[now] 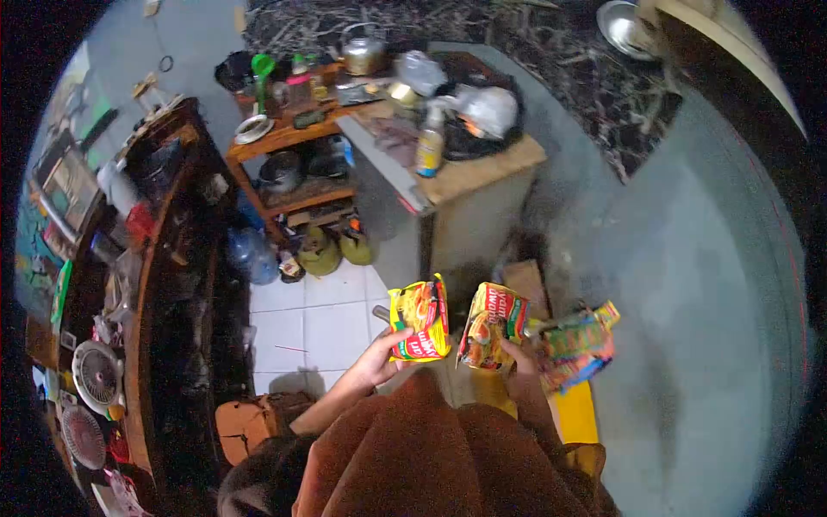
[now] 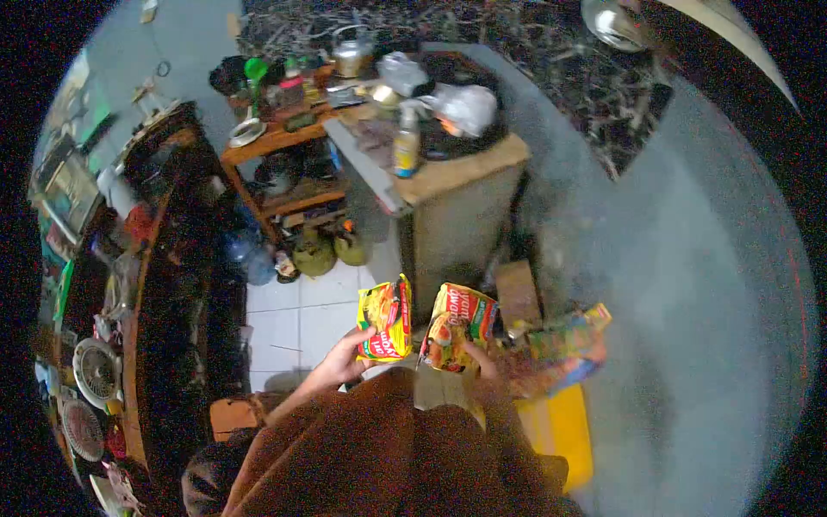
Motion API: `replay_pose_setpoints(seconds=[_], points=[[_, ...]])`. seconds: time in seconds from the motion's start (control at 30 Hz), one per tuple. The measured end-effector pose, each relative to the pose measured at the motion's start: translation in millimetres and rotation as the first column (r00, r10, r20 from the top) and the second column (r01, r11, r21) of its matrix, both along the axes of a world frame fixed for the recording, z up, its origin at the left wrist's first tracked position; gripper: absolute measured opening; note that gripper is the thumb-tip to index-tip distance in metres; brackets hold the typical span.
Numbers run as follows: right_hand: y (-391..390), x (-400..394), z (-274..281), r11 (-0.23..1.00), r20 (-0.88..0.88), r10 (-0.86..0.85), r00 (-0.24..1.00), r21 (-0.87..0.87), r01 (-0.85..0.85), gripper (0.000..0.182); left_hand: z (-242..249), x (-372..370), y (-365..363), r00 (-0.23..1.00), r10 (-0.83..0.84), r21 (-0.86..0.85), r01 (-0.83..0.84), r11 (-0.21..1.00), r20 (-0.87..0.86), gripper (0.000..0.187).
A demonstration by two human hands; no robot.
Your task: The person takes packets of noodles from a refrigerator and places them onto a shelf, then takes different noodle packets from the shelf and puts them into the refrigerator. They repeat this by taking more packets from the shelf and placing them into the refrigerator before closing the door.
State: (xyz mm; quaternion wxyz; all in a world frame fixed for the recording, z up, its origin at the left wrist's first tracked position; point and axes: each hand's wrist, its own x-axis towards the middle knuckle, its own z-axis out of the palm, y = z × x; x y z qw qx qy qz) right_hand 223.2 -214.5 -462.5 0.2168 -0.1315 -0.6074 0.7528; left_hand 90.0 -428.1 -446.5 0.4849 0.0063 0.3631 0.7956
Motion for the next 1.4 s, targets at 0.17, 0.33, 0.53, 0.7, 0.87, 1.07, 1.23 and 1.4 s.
replay_pose_setpoints(seconds=[0.17,0.33,0.53,0.7,0.87,1.07,1.23,1.4], points=[[-75.0,-127.3,27.5,0.829,0.009,0.272,0.962,-0.51,-0.23,0.038,-3.4,-78.1,-98.8,0.978,0.151,-0.101,-0.167,0.981,-0.146,0.05],[-147.6,-238.6,22.6,0.838,-0.04,0.334,0.942,-0.446,-0.316,0.034,-2.5,-152.3,-181.1,0.941,0.333,-0.073,-0.337,0.939,-0.07,0.051],[-163.4,-324.3,-35.7,0.906,0.052,0.42,0.906,-0.079,-0.415,0.037,-18.2,-217.7,-223.1,0.903,0.43,-0.053,-0.43,0.901,-0.024,0.047],[-152.6,-372.7,-46.2,0.87,0.067,0.39,0.918,0.3,-0.391,0.044,-30.0,-277.7,-208.6,0.889,0.443,-0.076,-0.437,0.896,0.118,0.046],[-151.8,-459.6,26.2,0.931,-0.003,0.349,0.937,-0.112,-0.347,0.031,-16.5,-347.2,-187.9,0.925,0.38,-0.163,-0.375,0.913,0.003,0.051],[-126.2,-536.8,35.4,0.917,0.045,0.128,0.991,-0.386,-0.101,0.034,4.1,-460.3,-154.4,0.945,0.279,-0.214,-0.312,0.926,-0.173,0.048],[-103.5,-569.7,17.5,0.987,-0.028,-0.05,0.998,-0.157,0.045,0.033,18.1,-547.9,-86.8,0.961,0.248,-0.09,-0.26,0.961,-0.123,0.048],[-101.9,-582.6,47.8,0.902,0.226,-0.306,0.925,0.38,0.205,0.03,8.6,-647.9,-2.9,0.927,-0.002,-0.087,-0.033,0.996,-0.376,0.047]])
